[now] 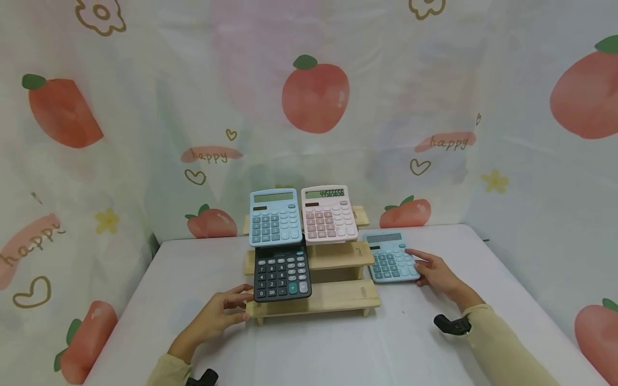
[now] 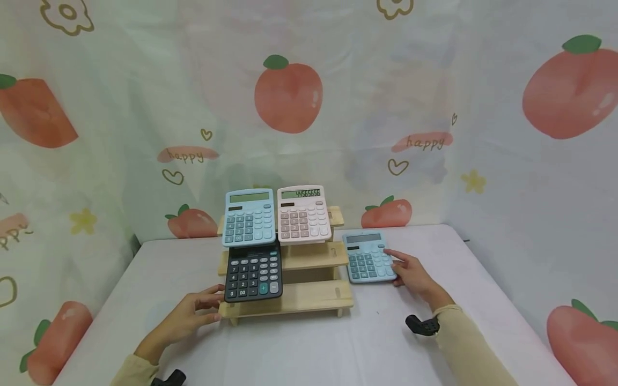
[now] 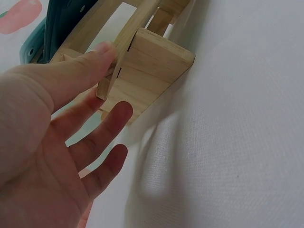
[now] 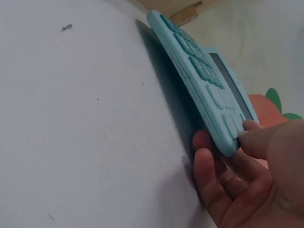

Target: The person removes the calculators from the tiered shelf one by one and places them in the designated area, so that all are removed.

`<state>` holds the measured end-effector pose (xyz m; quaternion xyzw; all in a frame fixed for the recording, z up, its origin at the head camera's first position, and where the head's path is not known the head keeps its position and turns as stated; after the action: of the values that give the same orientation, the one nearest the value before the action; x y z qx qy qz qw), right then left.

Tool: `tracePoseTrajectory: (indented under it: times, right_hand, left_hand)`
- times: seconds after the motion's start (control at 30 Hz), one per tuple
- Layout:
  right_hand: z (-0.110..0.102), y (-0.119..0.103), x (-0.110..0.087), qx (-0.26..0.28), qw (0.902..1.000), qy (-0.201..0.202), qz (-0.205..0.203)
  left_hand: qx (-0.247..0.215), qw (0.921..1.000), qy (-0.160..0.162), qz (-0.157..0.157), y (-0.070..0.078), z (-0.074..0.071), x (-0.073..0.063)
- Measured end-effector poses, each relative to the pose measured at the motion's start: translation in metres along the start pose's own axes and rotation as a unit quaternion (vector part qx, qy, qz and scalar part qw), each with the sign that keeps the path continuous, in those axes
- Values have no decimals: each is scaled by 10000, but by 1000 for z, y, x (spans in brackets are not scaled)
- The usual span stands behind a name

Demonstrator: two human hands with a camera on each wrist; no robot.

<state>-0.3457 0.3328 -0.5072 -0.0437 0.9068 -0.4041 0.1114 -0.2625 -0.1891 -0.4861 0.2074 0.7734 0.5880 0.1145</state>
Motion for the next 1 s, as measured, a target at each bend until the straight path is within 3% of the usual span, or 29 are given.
tracePoseTrajectory:
  times: [0.37, 0.6, 1.0]
  right_hand:
    - [-1, -11, -10, -716, 9966, 139, 391]
    - [-1, -7, -11, -743, 9944, 59, 747]
    - [3, -18, -11, -849, 9928, -74, 844]
  left_hand:
    - [10, 10000, 4, -20, -6, 1, 1]
    - [61, 10000, 0, -55, -6, 3, 3]
    - [74, 10000, 27, -3, -5, 0, 3]
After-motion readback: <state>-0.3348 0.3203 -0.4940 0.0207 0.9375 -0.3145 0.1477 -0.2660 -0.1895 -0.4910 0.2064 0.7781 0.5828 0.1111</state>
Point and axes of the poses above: each hand's wrist, its own x-axis towards the middle knuckle, its own z-axis out of the palm, y = z × x, the point moved 8 cm from there along x, towards the middle knuckle, and after that the axes turned 15 degrees about -x, right-handed, at the moved point
